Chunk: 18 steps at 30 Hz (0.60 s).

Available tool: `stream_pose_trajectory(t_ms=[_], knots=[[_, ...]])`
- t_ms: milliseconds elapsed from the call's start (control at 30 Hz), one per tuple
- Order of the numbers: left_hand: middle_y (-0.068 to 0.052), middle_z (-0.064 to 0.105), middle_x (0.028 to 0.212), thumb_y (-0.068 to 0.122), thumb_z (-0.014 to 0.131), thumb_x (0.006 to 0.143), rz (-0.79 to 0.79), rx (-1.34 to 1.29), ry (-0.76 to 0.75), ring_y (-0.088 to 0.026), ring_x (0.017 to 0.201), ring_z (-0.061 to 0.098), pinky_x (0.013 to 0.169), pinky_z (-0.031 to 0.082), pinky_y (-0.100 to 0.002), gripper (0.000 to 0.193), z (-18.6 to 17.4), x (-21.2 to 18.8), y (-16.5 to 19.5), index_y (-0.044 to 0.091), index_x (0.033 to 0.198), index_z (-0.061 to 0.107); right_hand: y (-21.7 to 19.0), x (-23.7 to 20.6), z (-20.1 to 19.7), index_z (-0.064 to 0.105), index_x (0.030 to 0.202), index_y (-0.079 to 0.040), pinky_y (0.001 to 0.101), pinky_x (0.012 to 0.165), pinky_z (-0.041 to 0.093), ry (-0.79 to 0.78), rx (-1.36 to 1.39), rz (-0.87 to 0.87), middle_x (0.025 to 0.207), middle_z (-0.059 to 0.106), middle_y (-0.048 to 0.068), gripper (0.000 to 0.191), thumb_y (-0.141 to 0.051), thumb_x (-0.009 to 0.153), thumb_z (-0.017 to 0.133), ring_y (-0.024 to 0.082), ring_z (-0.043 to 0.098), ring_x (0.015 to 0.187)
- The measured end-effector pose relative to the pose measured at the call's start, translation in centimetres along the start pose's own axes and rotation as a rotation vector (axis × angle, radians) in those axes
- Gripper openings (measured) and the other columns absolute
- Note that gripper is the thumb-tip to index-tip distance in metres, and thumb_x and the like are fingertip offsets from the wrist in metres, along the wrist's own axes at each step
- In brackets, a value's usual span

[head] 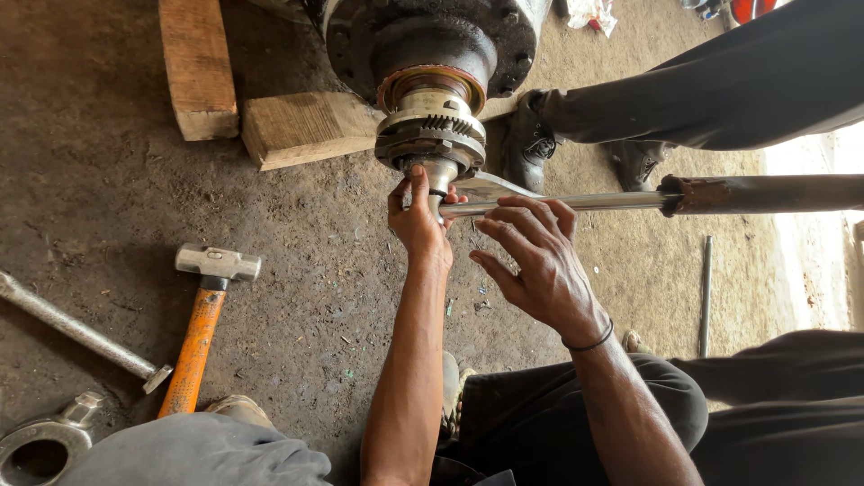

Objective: The person uses a wrench and a long metal bar to tighten a bolt on a mechanical component, likely a differential or axle assembly. They repeatedly apply force to the tool while sitting on the floor in a workshop environment.

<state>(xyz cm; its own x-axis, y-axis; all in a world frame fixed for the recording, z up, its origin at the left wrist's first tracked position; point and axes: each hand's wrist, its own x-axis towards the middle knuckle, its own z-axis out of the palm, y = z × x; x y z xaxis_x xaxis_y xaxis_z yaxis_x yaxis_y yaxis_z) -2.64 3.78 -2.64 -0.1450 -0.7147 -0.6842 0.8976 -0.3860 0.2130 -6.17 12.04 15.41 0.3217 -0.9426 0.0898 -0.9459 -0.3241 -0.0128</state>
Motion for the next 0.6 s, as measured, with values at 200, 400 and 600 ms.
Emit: stream_pose_trajectory(t_ms=[200,400,600], knots=[[-0.021,0.069,0.101,0.039,0.076,0.085,0.014,0.001,-0.002,-0.022,0.071,0.074,0.061,0.069,-0.04,0.064,0.0,-0.1,0.0,0.003,0.129,0.047,0.0,0.3,-0.1,0.071,0.119,-0.009,0.0496,0.111,0.034,0.002,0.002,-0.001,0.119,0.07,0.008,0.036,-0.031,0.091,0.079,0.027,0.059,0.127],[-0.023,0.072,0.091,0.041,0.075,0.087,0.06,0.082,-0.031,-0.022,0.062,0.072,0.048,0.056,-0.032,0.063,0.0,-0.3,0.1,0.004,0.131,0.048,-0.2,0.9,0.0,0.071,0.117,-0.009,0.0501,0.111,0.034,0.005,0.004,-0.018,0.119,0.069,0.008,0.036,-0.031,0.091,0.079,0.027,0.059,0.127],[-0.02,0.071,0.093,0.035,0.077,0.087,0.139,0.091,-0.038,-0.021,0.06,0.07,0.05,0.06,-0.033,0.061,0.3,-0.2,0.2,0.005,0.131,0.045,-0.3,1.2,-0.1,0.07,0.118,-0.006,0.0497,0.111,0.034,-0.007,0.001,-0.01,0.12,0.068,0.01,0.037,-0.03,0.092,0.079,0.029,0.058,0.129]])
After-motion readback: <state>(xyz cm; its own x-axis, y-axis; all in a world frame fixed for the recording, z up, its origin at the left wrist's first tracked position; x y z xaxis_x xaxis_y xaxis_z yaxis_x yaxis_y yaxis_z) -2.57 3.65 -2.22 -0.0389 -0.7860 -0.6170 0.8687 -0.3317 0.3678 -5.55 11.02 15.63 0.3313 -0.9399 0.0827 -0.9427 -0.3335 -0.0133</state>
